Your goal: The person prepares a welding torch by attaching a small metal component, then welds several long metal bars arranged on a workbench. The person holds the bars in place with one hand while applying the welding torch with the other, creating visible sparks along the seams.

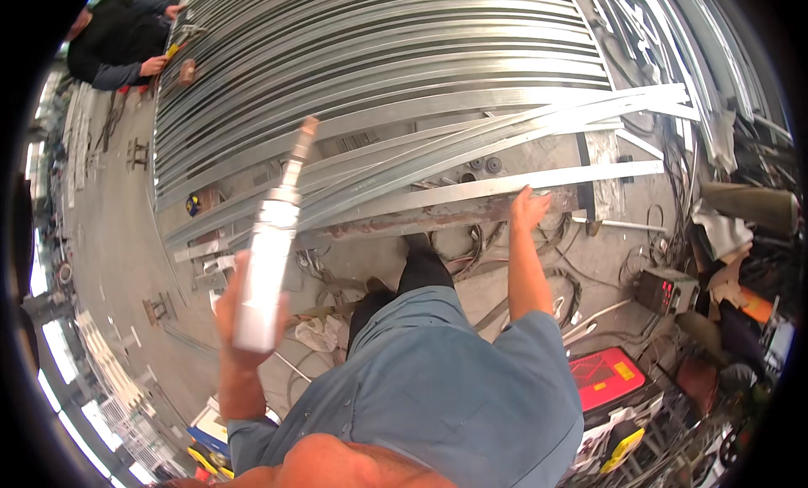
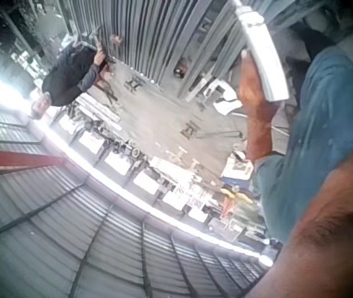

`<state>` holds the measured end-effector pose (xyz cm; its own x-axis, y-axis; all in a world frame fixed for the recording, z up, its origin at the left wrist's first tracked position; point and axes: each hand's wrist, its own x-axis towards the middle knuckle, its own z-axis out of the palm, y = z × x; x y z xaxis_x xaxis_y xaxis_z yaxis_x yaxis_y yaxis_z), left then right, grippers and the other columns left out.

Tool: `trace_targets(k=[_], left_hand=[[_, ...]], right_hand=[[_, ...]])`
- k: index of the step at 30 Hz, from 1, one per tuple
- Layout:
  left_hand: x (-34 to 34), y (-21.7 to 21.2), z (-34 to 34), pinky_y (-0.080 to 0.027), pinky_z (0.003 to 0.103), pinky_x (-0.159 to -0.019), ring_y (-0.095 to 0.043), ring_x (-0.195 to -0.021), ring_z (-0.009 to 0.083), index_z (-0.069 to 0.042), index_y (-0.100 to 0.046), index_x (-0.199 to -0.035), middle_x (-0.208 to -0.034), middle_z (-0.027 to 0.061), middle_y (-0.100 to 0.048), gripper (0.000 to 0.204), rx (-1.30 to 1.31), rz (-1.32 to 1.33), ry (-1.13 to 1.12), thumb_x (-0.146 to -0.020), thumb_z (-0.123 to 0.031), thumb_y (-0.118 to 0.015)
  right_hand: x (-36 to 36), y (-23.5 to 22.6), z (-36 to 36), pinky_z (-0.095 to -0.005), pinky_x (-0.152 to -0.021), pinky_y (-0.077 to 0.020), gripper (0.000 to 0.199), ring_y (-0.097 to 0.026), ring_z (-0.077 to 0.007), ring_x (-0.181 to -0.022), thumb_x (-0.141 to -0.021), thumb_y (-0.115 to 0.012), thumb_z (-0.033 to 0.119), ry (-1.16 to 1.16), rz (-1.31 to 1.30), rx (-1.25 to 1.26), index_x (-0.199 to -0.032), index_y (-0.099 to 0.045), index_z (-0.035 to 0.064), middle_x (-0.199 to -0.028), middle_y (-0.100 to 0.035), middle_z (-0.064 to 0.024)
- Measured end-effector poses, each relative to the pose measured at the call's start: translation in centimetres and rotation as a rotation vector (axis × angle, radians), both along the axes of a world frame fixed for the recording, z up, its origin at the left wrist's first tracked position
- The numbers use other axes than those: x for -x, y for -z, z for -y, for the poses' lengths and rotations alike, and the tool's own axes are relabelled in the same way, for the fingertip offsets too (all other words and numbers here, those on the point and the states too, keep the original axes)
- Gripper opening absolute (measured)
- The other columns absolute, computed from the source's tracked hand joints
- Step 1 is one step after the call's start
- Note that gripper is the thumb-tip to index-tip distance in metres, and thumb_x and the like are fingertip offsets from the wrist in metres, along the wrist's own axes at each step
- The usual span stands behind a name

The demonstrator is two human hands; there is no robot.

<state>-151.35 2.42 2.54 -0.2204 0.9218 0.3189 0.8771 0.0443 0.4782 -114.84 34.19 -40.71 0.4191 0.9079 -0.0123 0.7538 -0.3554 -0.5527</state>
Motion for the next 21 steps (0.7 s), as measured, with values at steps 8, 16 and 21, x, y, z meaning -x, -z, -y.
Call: trace_targets(k=[8, 16, 21], left_hand=[[2.5, 13.5, -0.7, -0.060, 0.039, -0.073, -0.071, -0.092, 0.0317, 0.002, -0.051, -0.145, -0.120, 0.0160, -0.069, 0.069, 0.272, -0.058, 0.258, -0.080, -0.010, -0.073], [4.6, 18.0, -0.6, -0.060, 0.041, -0.070, -0.071, -0.090, 0.0325, 0.001, -0.048, -0.147, -0.119, 0.0146, -0.068, 0.073, 0.338, -0.018, 0.311, -0.079, -0.010, -0.073], [5.3, 18.9, -1.6, -0.060, 0.042, -0.070, -0.071, -0.090, 0.0336, 0.001, -0.047, -0.148, -0.120, 0.0155, -0.067, 0.076, 0.345, -0.018, 0.324, -0.079, -0.010, -0.074]], right_hand=[[7.1, -0.1, 7.9, -0.0508, -0.116, -0.0353, 0.083, -0.043, -0.0487, -0.138, -0.097, -0.061, 0.049, 0.128, -0.210, 0.215, -0.147, -0.040, -0.0133, -0.147, -0.044, -0.0369], [11.4, -0.5, 4.6, -0.0523, -0.115, -0.0346, 0.081, -0.043, -0.0505, -0.138, -0.098, -0.055, 0.048, 0.292, -0.388, 0.055, -0.145, -0.038, -0.0157, -0.147, -0.044, -0.0381], [14.0, -0.2, 2.8, -0.0545, -0.106, -0.0424, 0.072, -0.055, -0.0506, -0.125, -0.097, -0.056, 0.050, 0.439, -0.312, 0.016, -0.139, -0.041, -0.0076, -0.134, -0.055, -0.0360]])
